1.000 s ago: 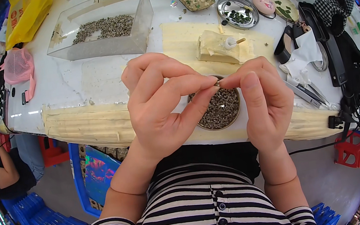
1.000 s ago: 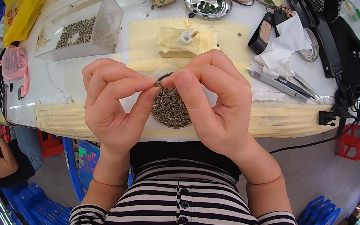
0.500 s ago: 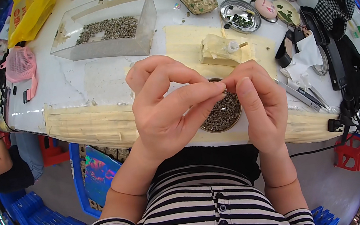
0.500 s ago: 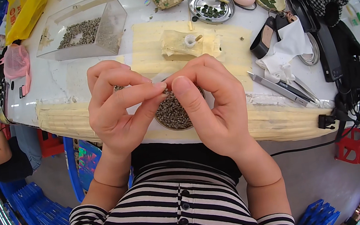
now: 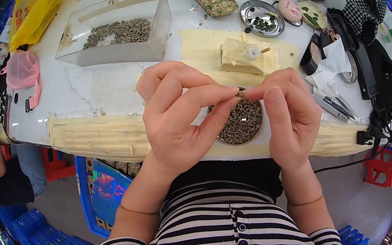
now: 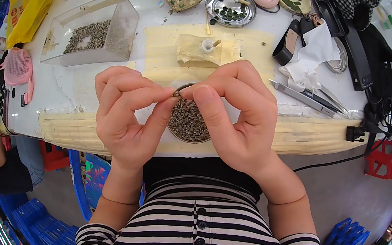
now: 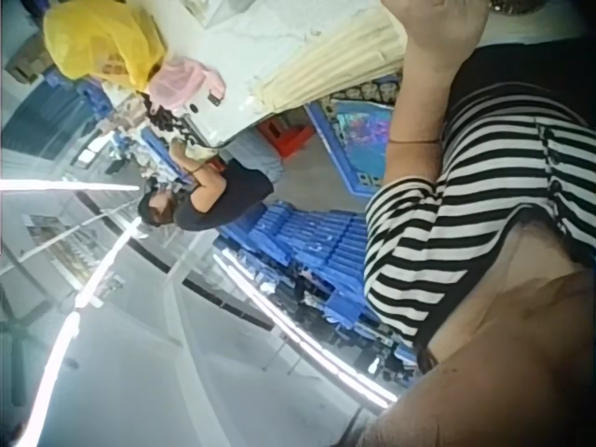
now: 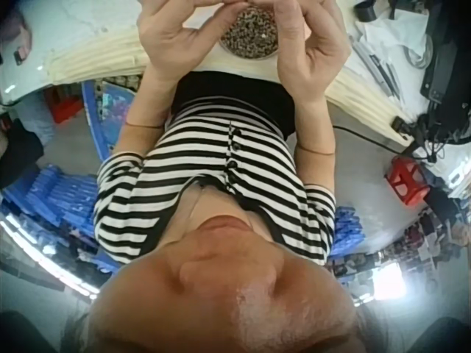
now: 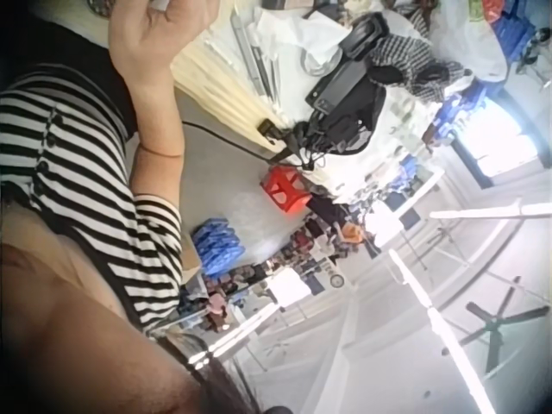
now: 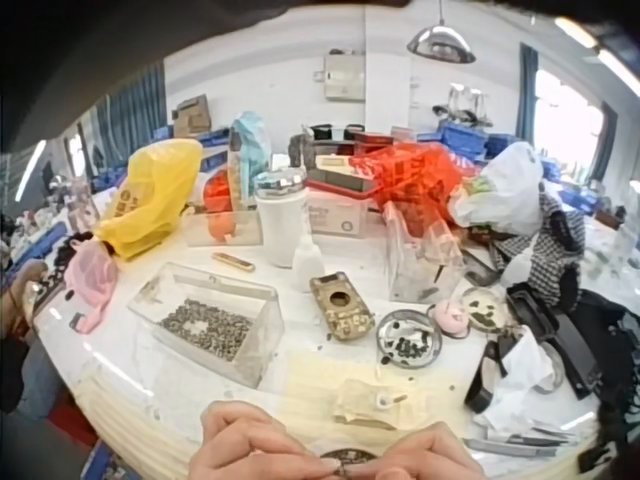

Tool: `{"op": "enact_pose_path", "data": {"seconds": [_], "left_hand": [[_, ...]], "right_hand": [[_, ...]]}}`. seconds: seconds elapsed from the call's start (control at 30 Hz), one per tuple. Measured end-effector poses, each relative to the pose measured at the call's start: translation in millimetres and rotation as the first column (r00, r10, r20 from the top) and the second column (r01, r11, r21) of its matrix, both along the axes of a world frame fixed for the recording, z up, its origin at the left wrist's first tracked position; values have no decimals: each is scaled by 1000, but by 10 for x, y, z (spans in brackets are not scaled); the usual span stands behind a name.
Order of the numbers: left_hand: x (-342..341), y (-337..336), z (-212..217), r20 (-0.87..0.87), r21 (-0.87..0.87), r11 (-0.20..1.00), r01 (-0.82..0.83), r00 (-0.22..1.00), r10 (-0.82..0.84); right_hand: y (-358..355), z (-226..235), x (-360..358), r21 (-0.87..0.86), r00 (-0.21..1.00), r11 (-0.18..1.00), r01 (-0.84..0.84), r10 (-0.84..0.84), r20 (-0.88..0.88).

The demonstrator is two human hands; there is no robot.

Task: Picking up tiny metal pins and placing them onto a circular metal component base.

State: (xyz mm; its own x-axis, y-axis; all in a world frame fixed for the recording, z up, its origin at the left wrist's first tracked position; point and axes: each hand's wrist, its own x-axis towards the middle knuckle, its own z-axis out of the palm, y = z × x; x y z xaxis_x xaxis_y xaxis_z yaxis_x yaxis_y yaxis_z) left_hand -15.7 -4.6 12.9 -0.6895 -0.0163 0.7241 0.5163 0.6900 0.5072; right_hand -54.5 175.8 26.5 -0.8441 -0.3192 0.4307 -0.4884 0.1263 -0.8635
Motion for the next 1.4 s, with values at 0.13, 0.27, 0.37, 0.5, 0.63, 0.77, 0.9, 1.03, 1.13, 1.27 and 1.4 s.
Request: {"op": "enact_pose_path", "data": {"seconds": [0.13, 0.27, 0.37, 0.5, 0.63, 0.77, 0.9, 1.03, 1.13, 1.27, 1.4], "left_hand": [[4, -2, 1, -12, -11, 1000, 9, 1000, -10], [5, 13, 1, -10, -10, 1000, 0, 1000, 0], [10, 16, 3, -6, -9, 1000, 6, 1000, -6], [12, -2, 9, 6, 9, 1000, 25, 1000, -25], [8, -2, 9, 17, 26, 999, 42, 999, -42], [9, -2, 4, 14, 24, 999, 34, 999, -35], [7, 3, 0, 5, 11, 1000, 14, 1000, -14], [3, 8, -5, 7, 14, 1000, 8, 1000, -8], [3, -3, 7, 16, 6, 999, 32, 999, -32], [4, -11, -2, 15, 15, 999, 39, 999, -39], [0, -9, 0, 10, 15, 999, 34, 999, -34]], "right_hand": [[-46, -62, -19, -33, 999, 999, -42, 43, 25], [-51, -60, -35, -37, 998, 997, -62, 62, 6], [-51, -63, -34, -51, 996, 996, -76, 79, 52], [-55, -75, -34, -94, 987, 991, -97, 108, 118], [-60, -93, -34, -101, 986, 990, -104, 116, 122], [-52, -74, -37, -92, 989, 991, -97, 106, 101], [-59, -84, -46, -82, 997, 994, -66, 69, 30], [-64, -93, -41, -82, 999, 995, -49, 51, 17], [-71, -92, -42, -69, 999, 997, -44, 46, 21], [-86, -93, -35, -67, 997, 997, -47, 50, 52], [-73, -54, -19, -88, 990, 995, -54, 64, 123]]}}
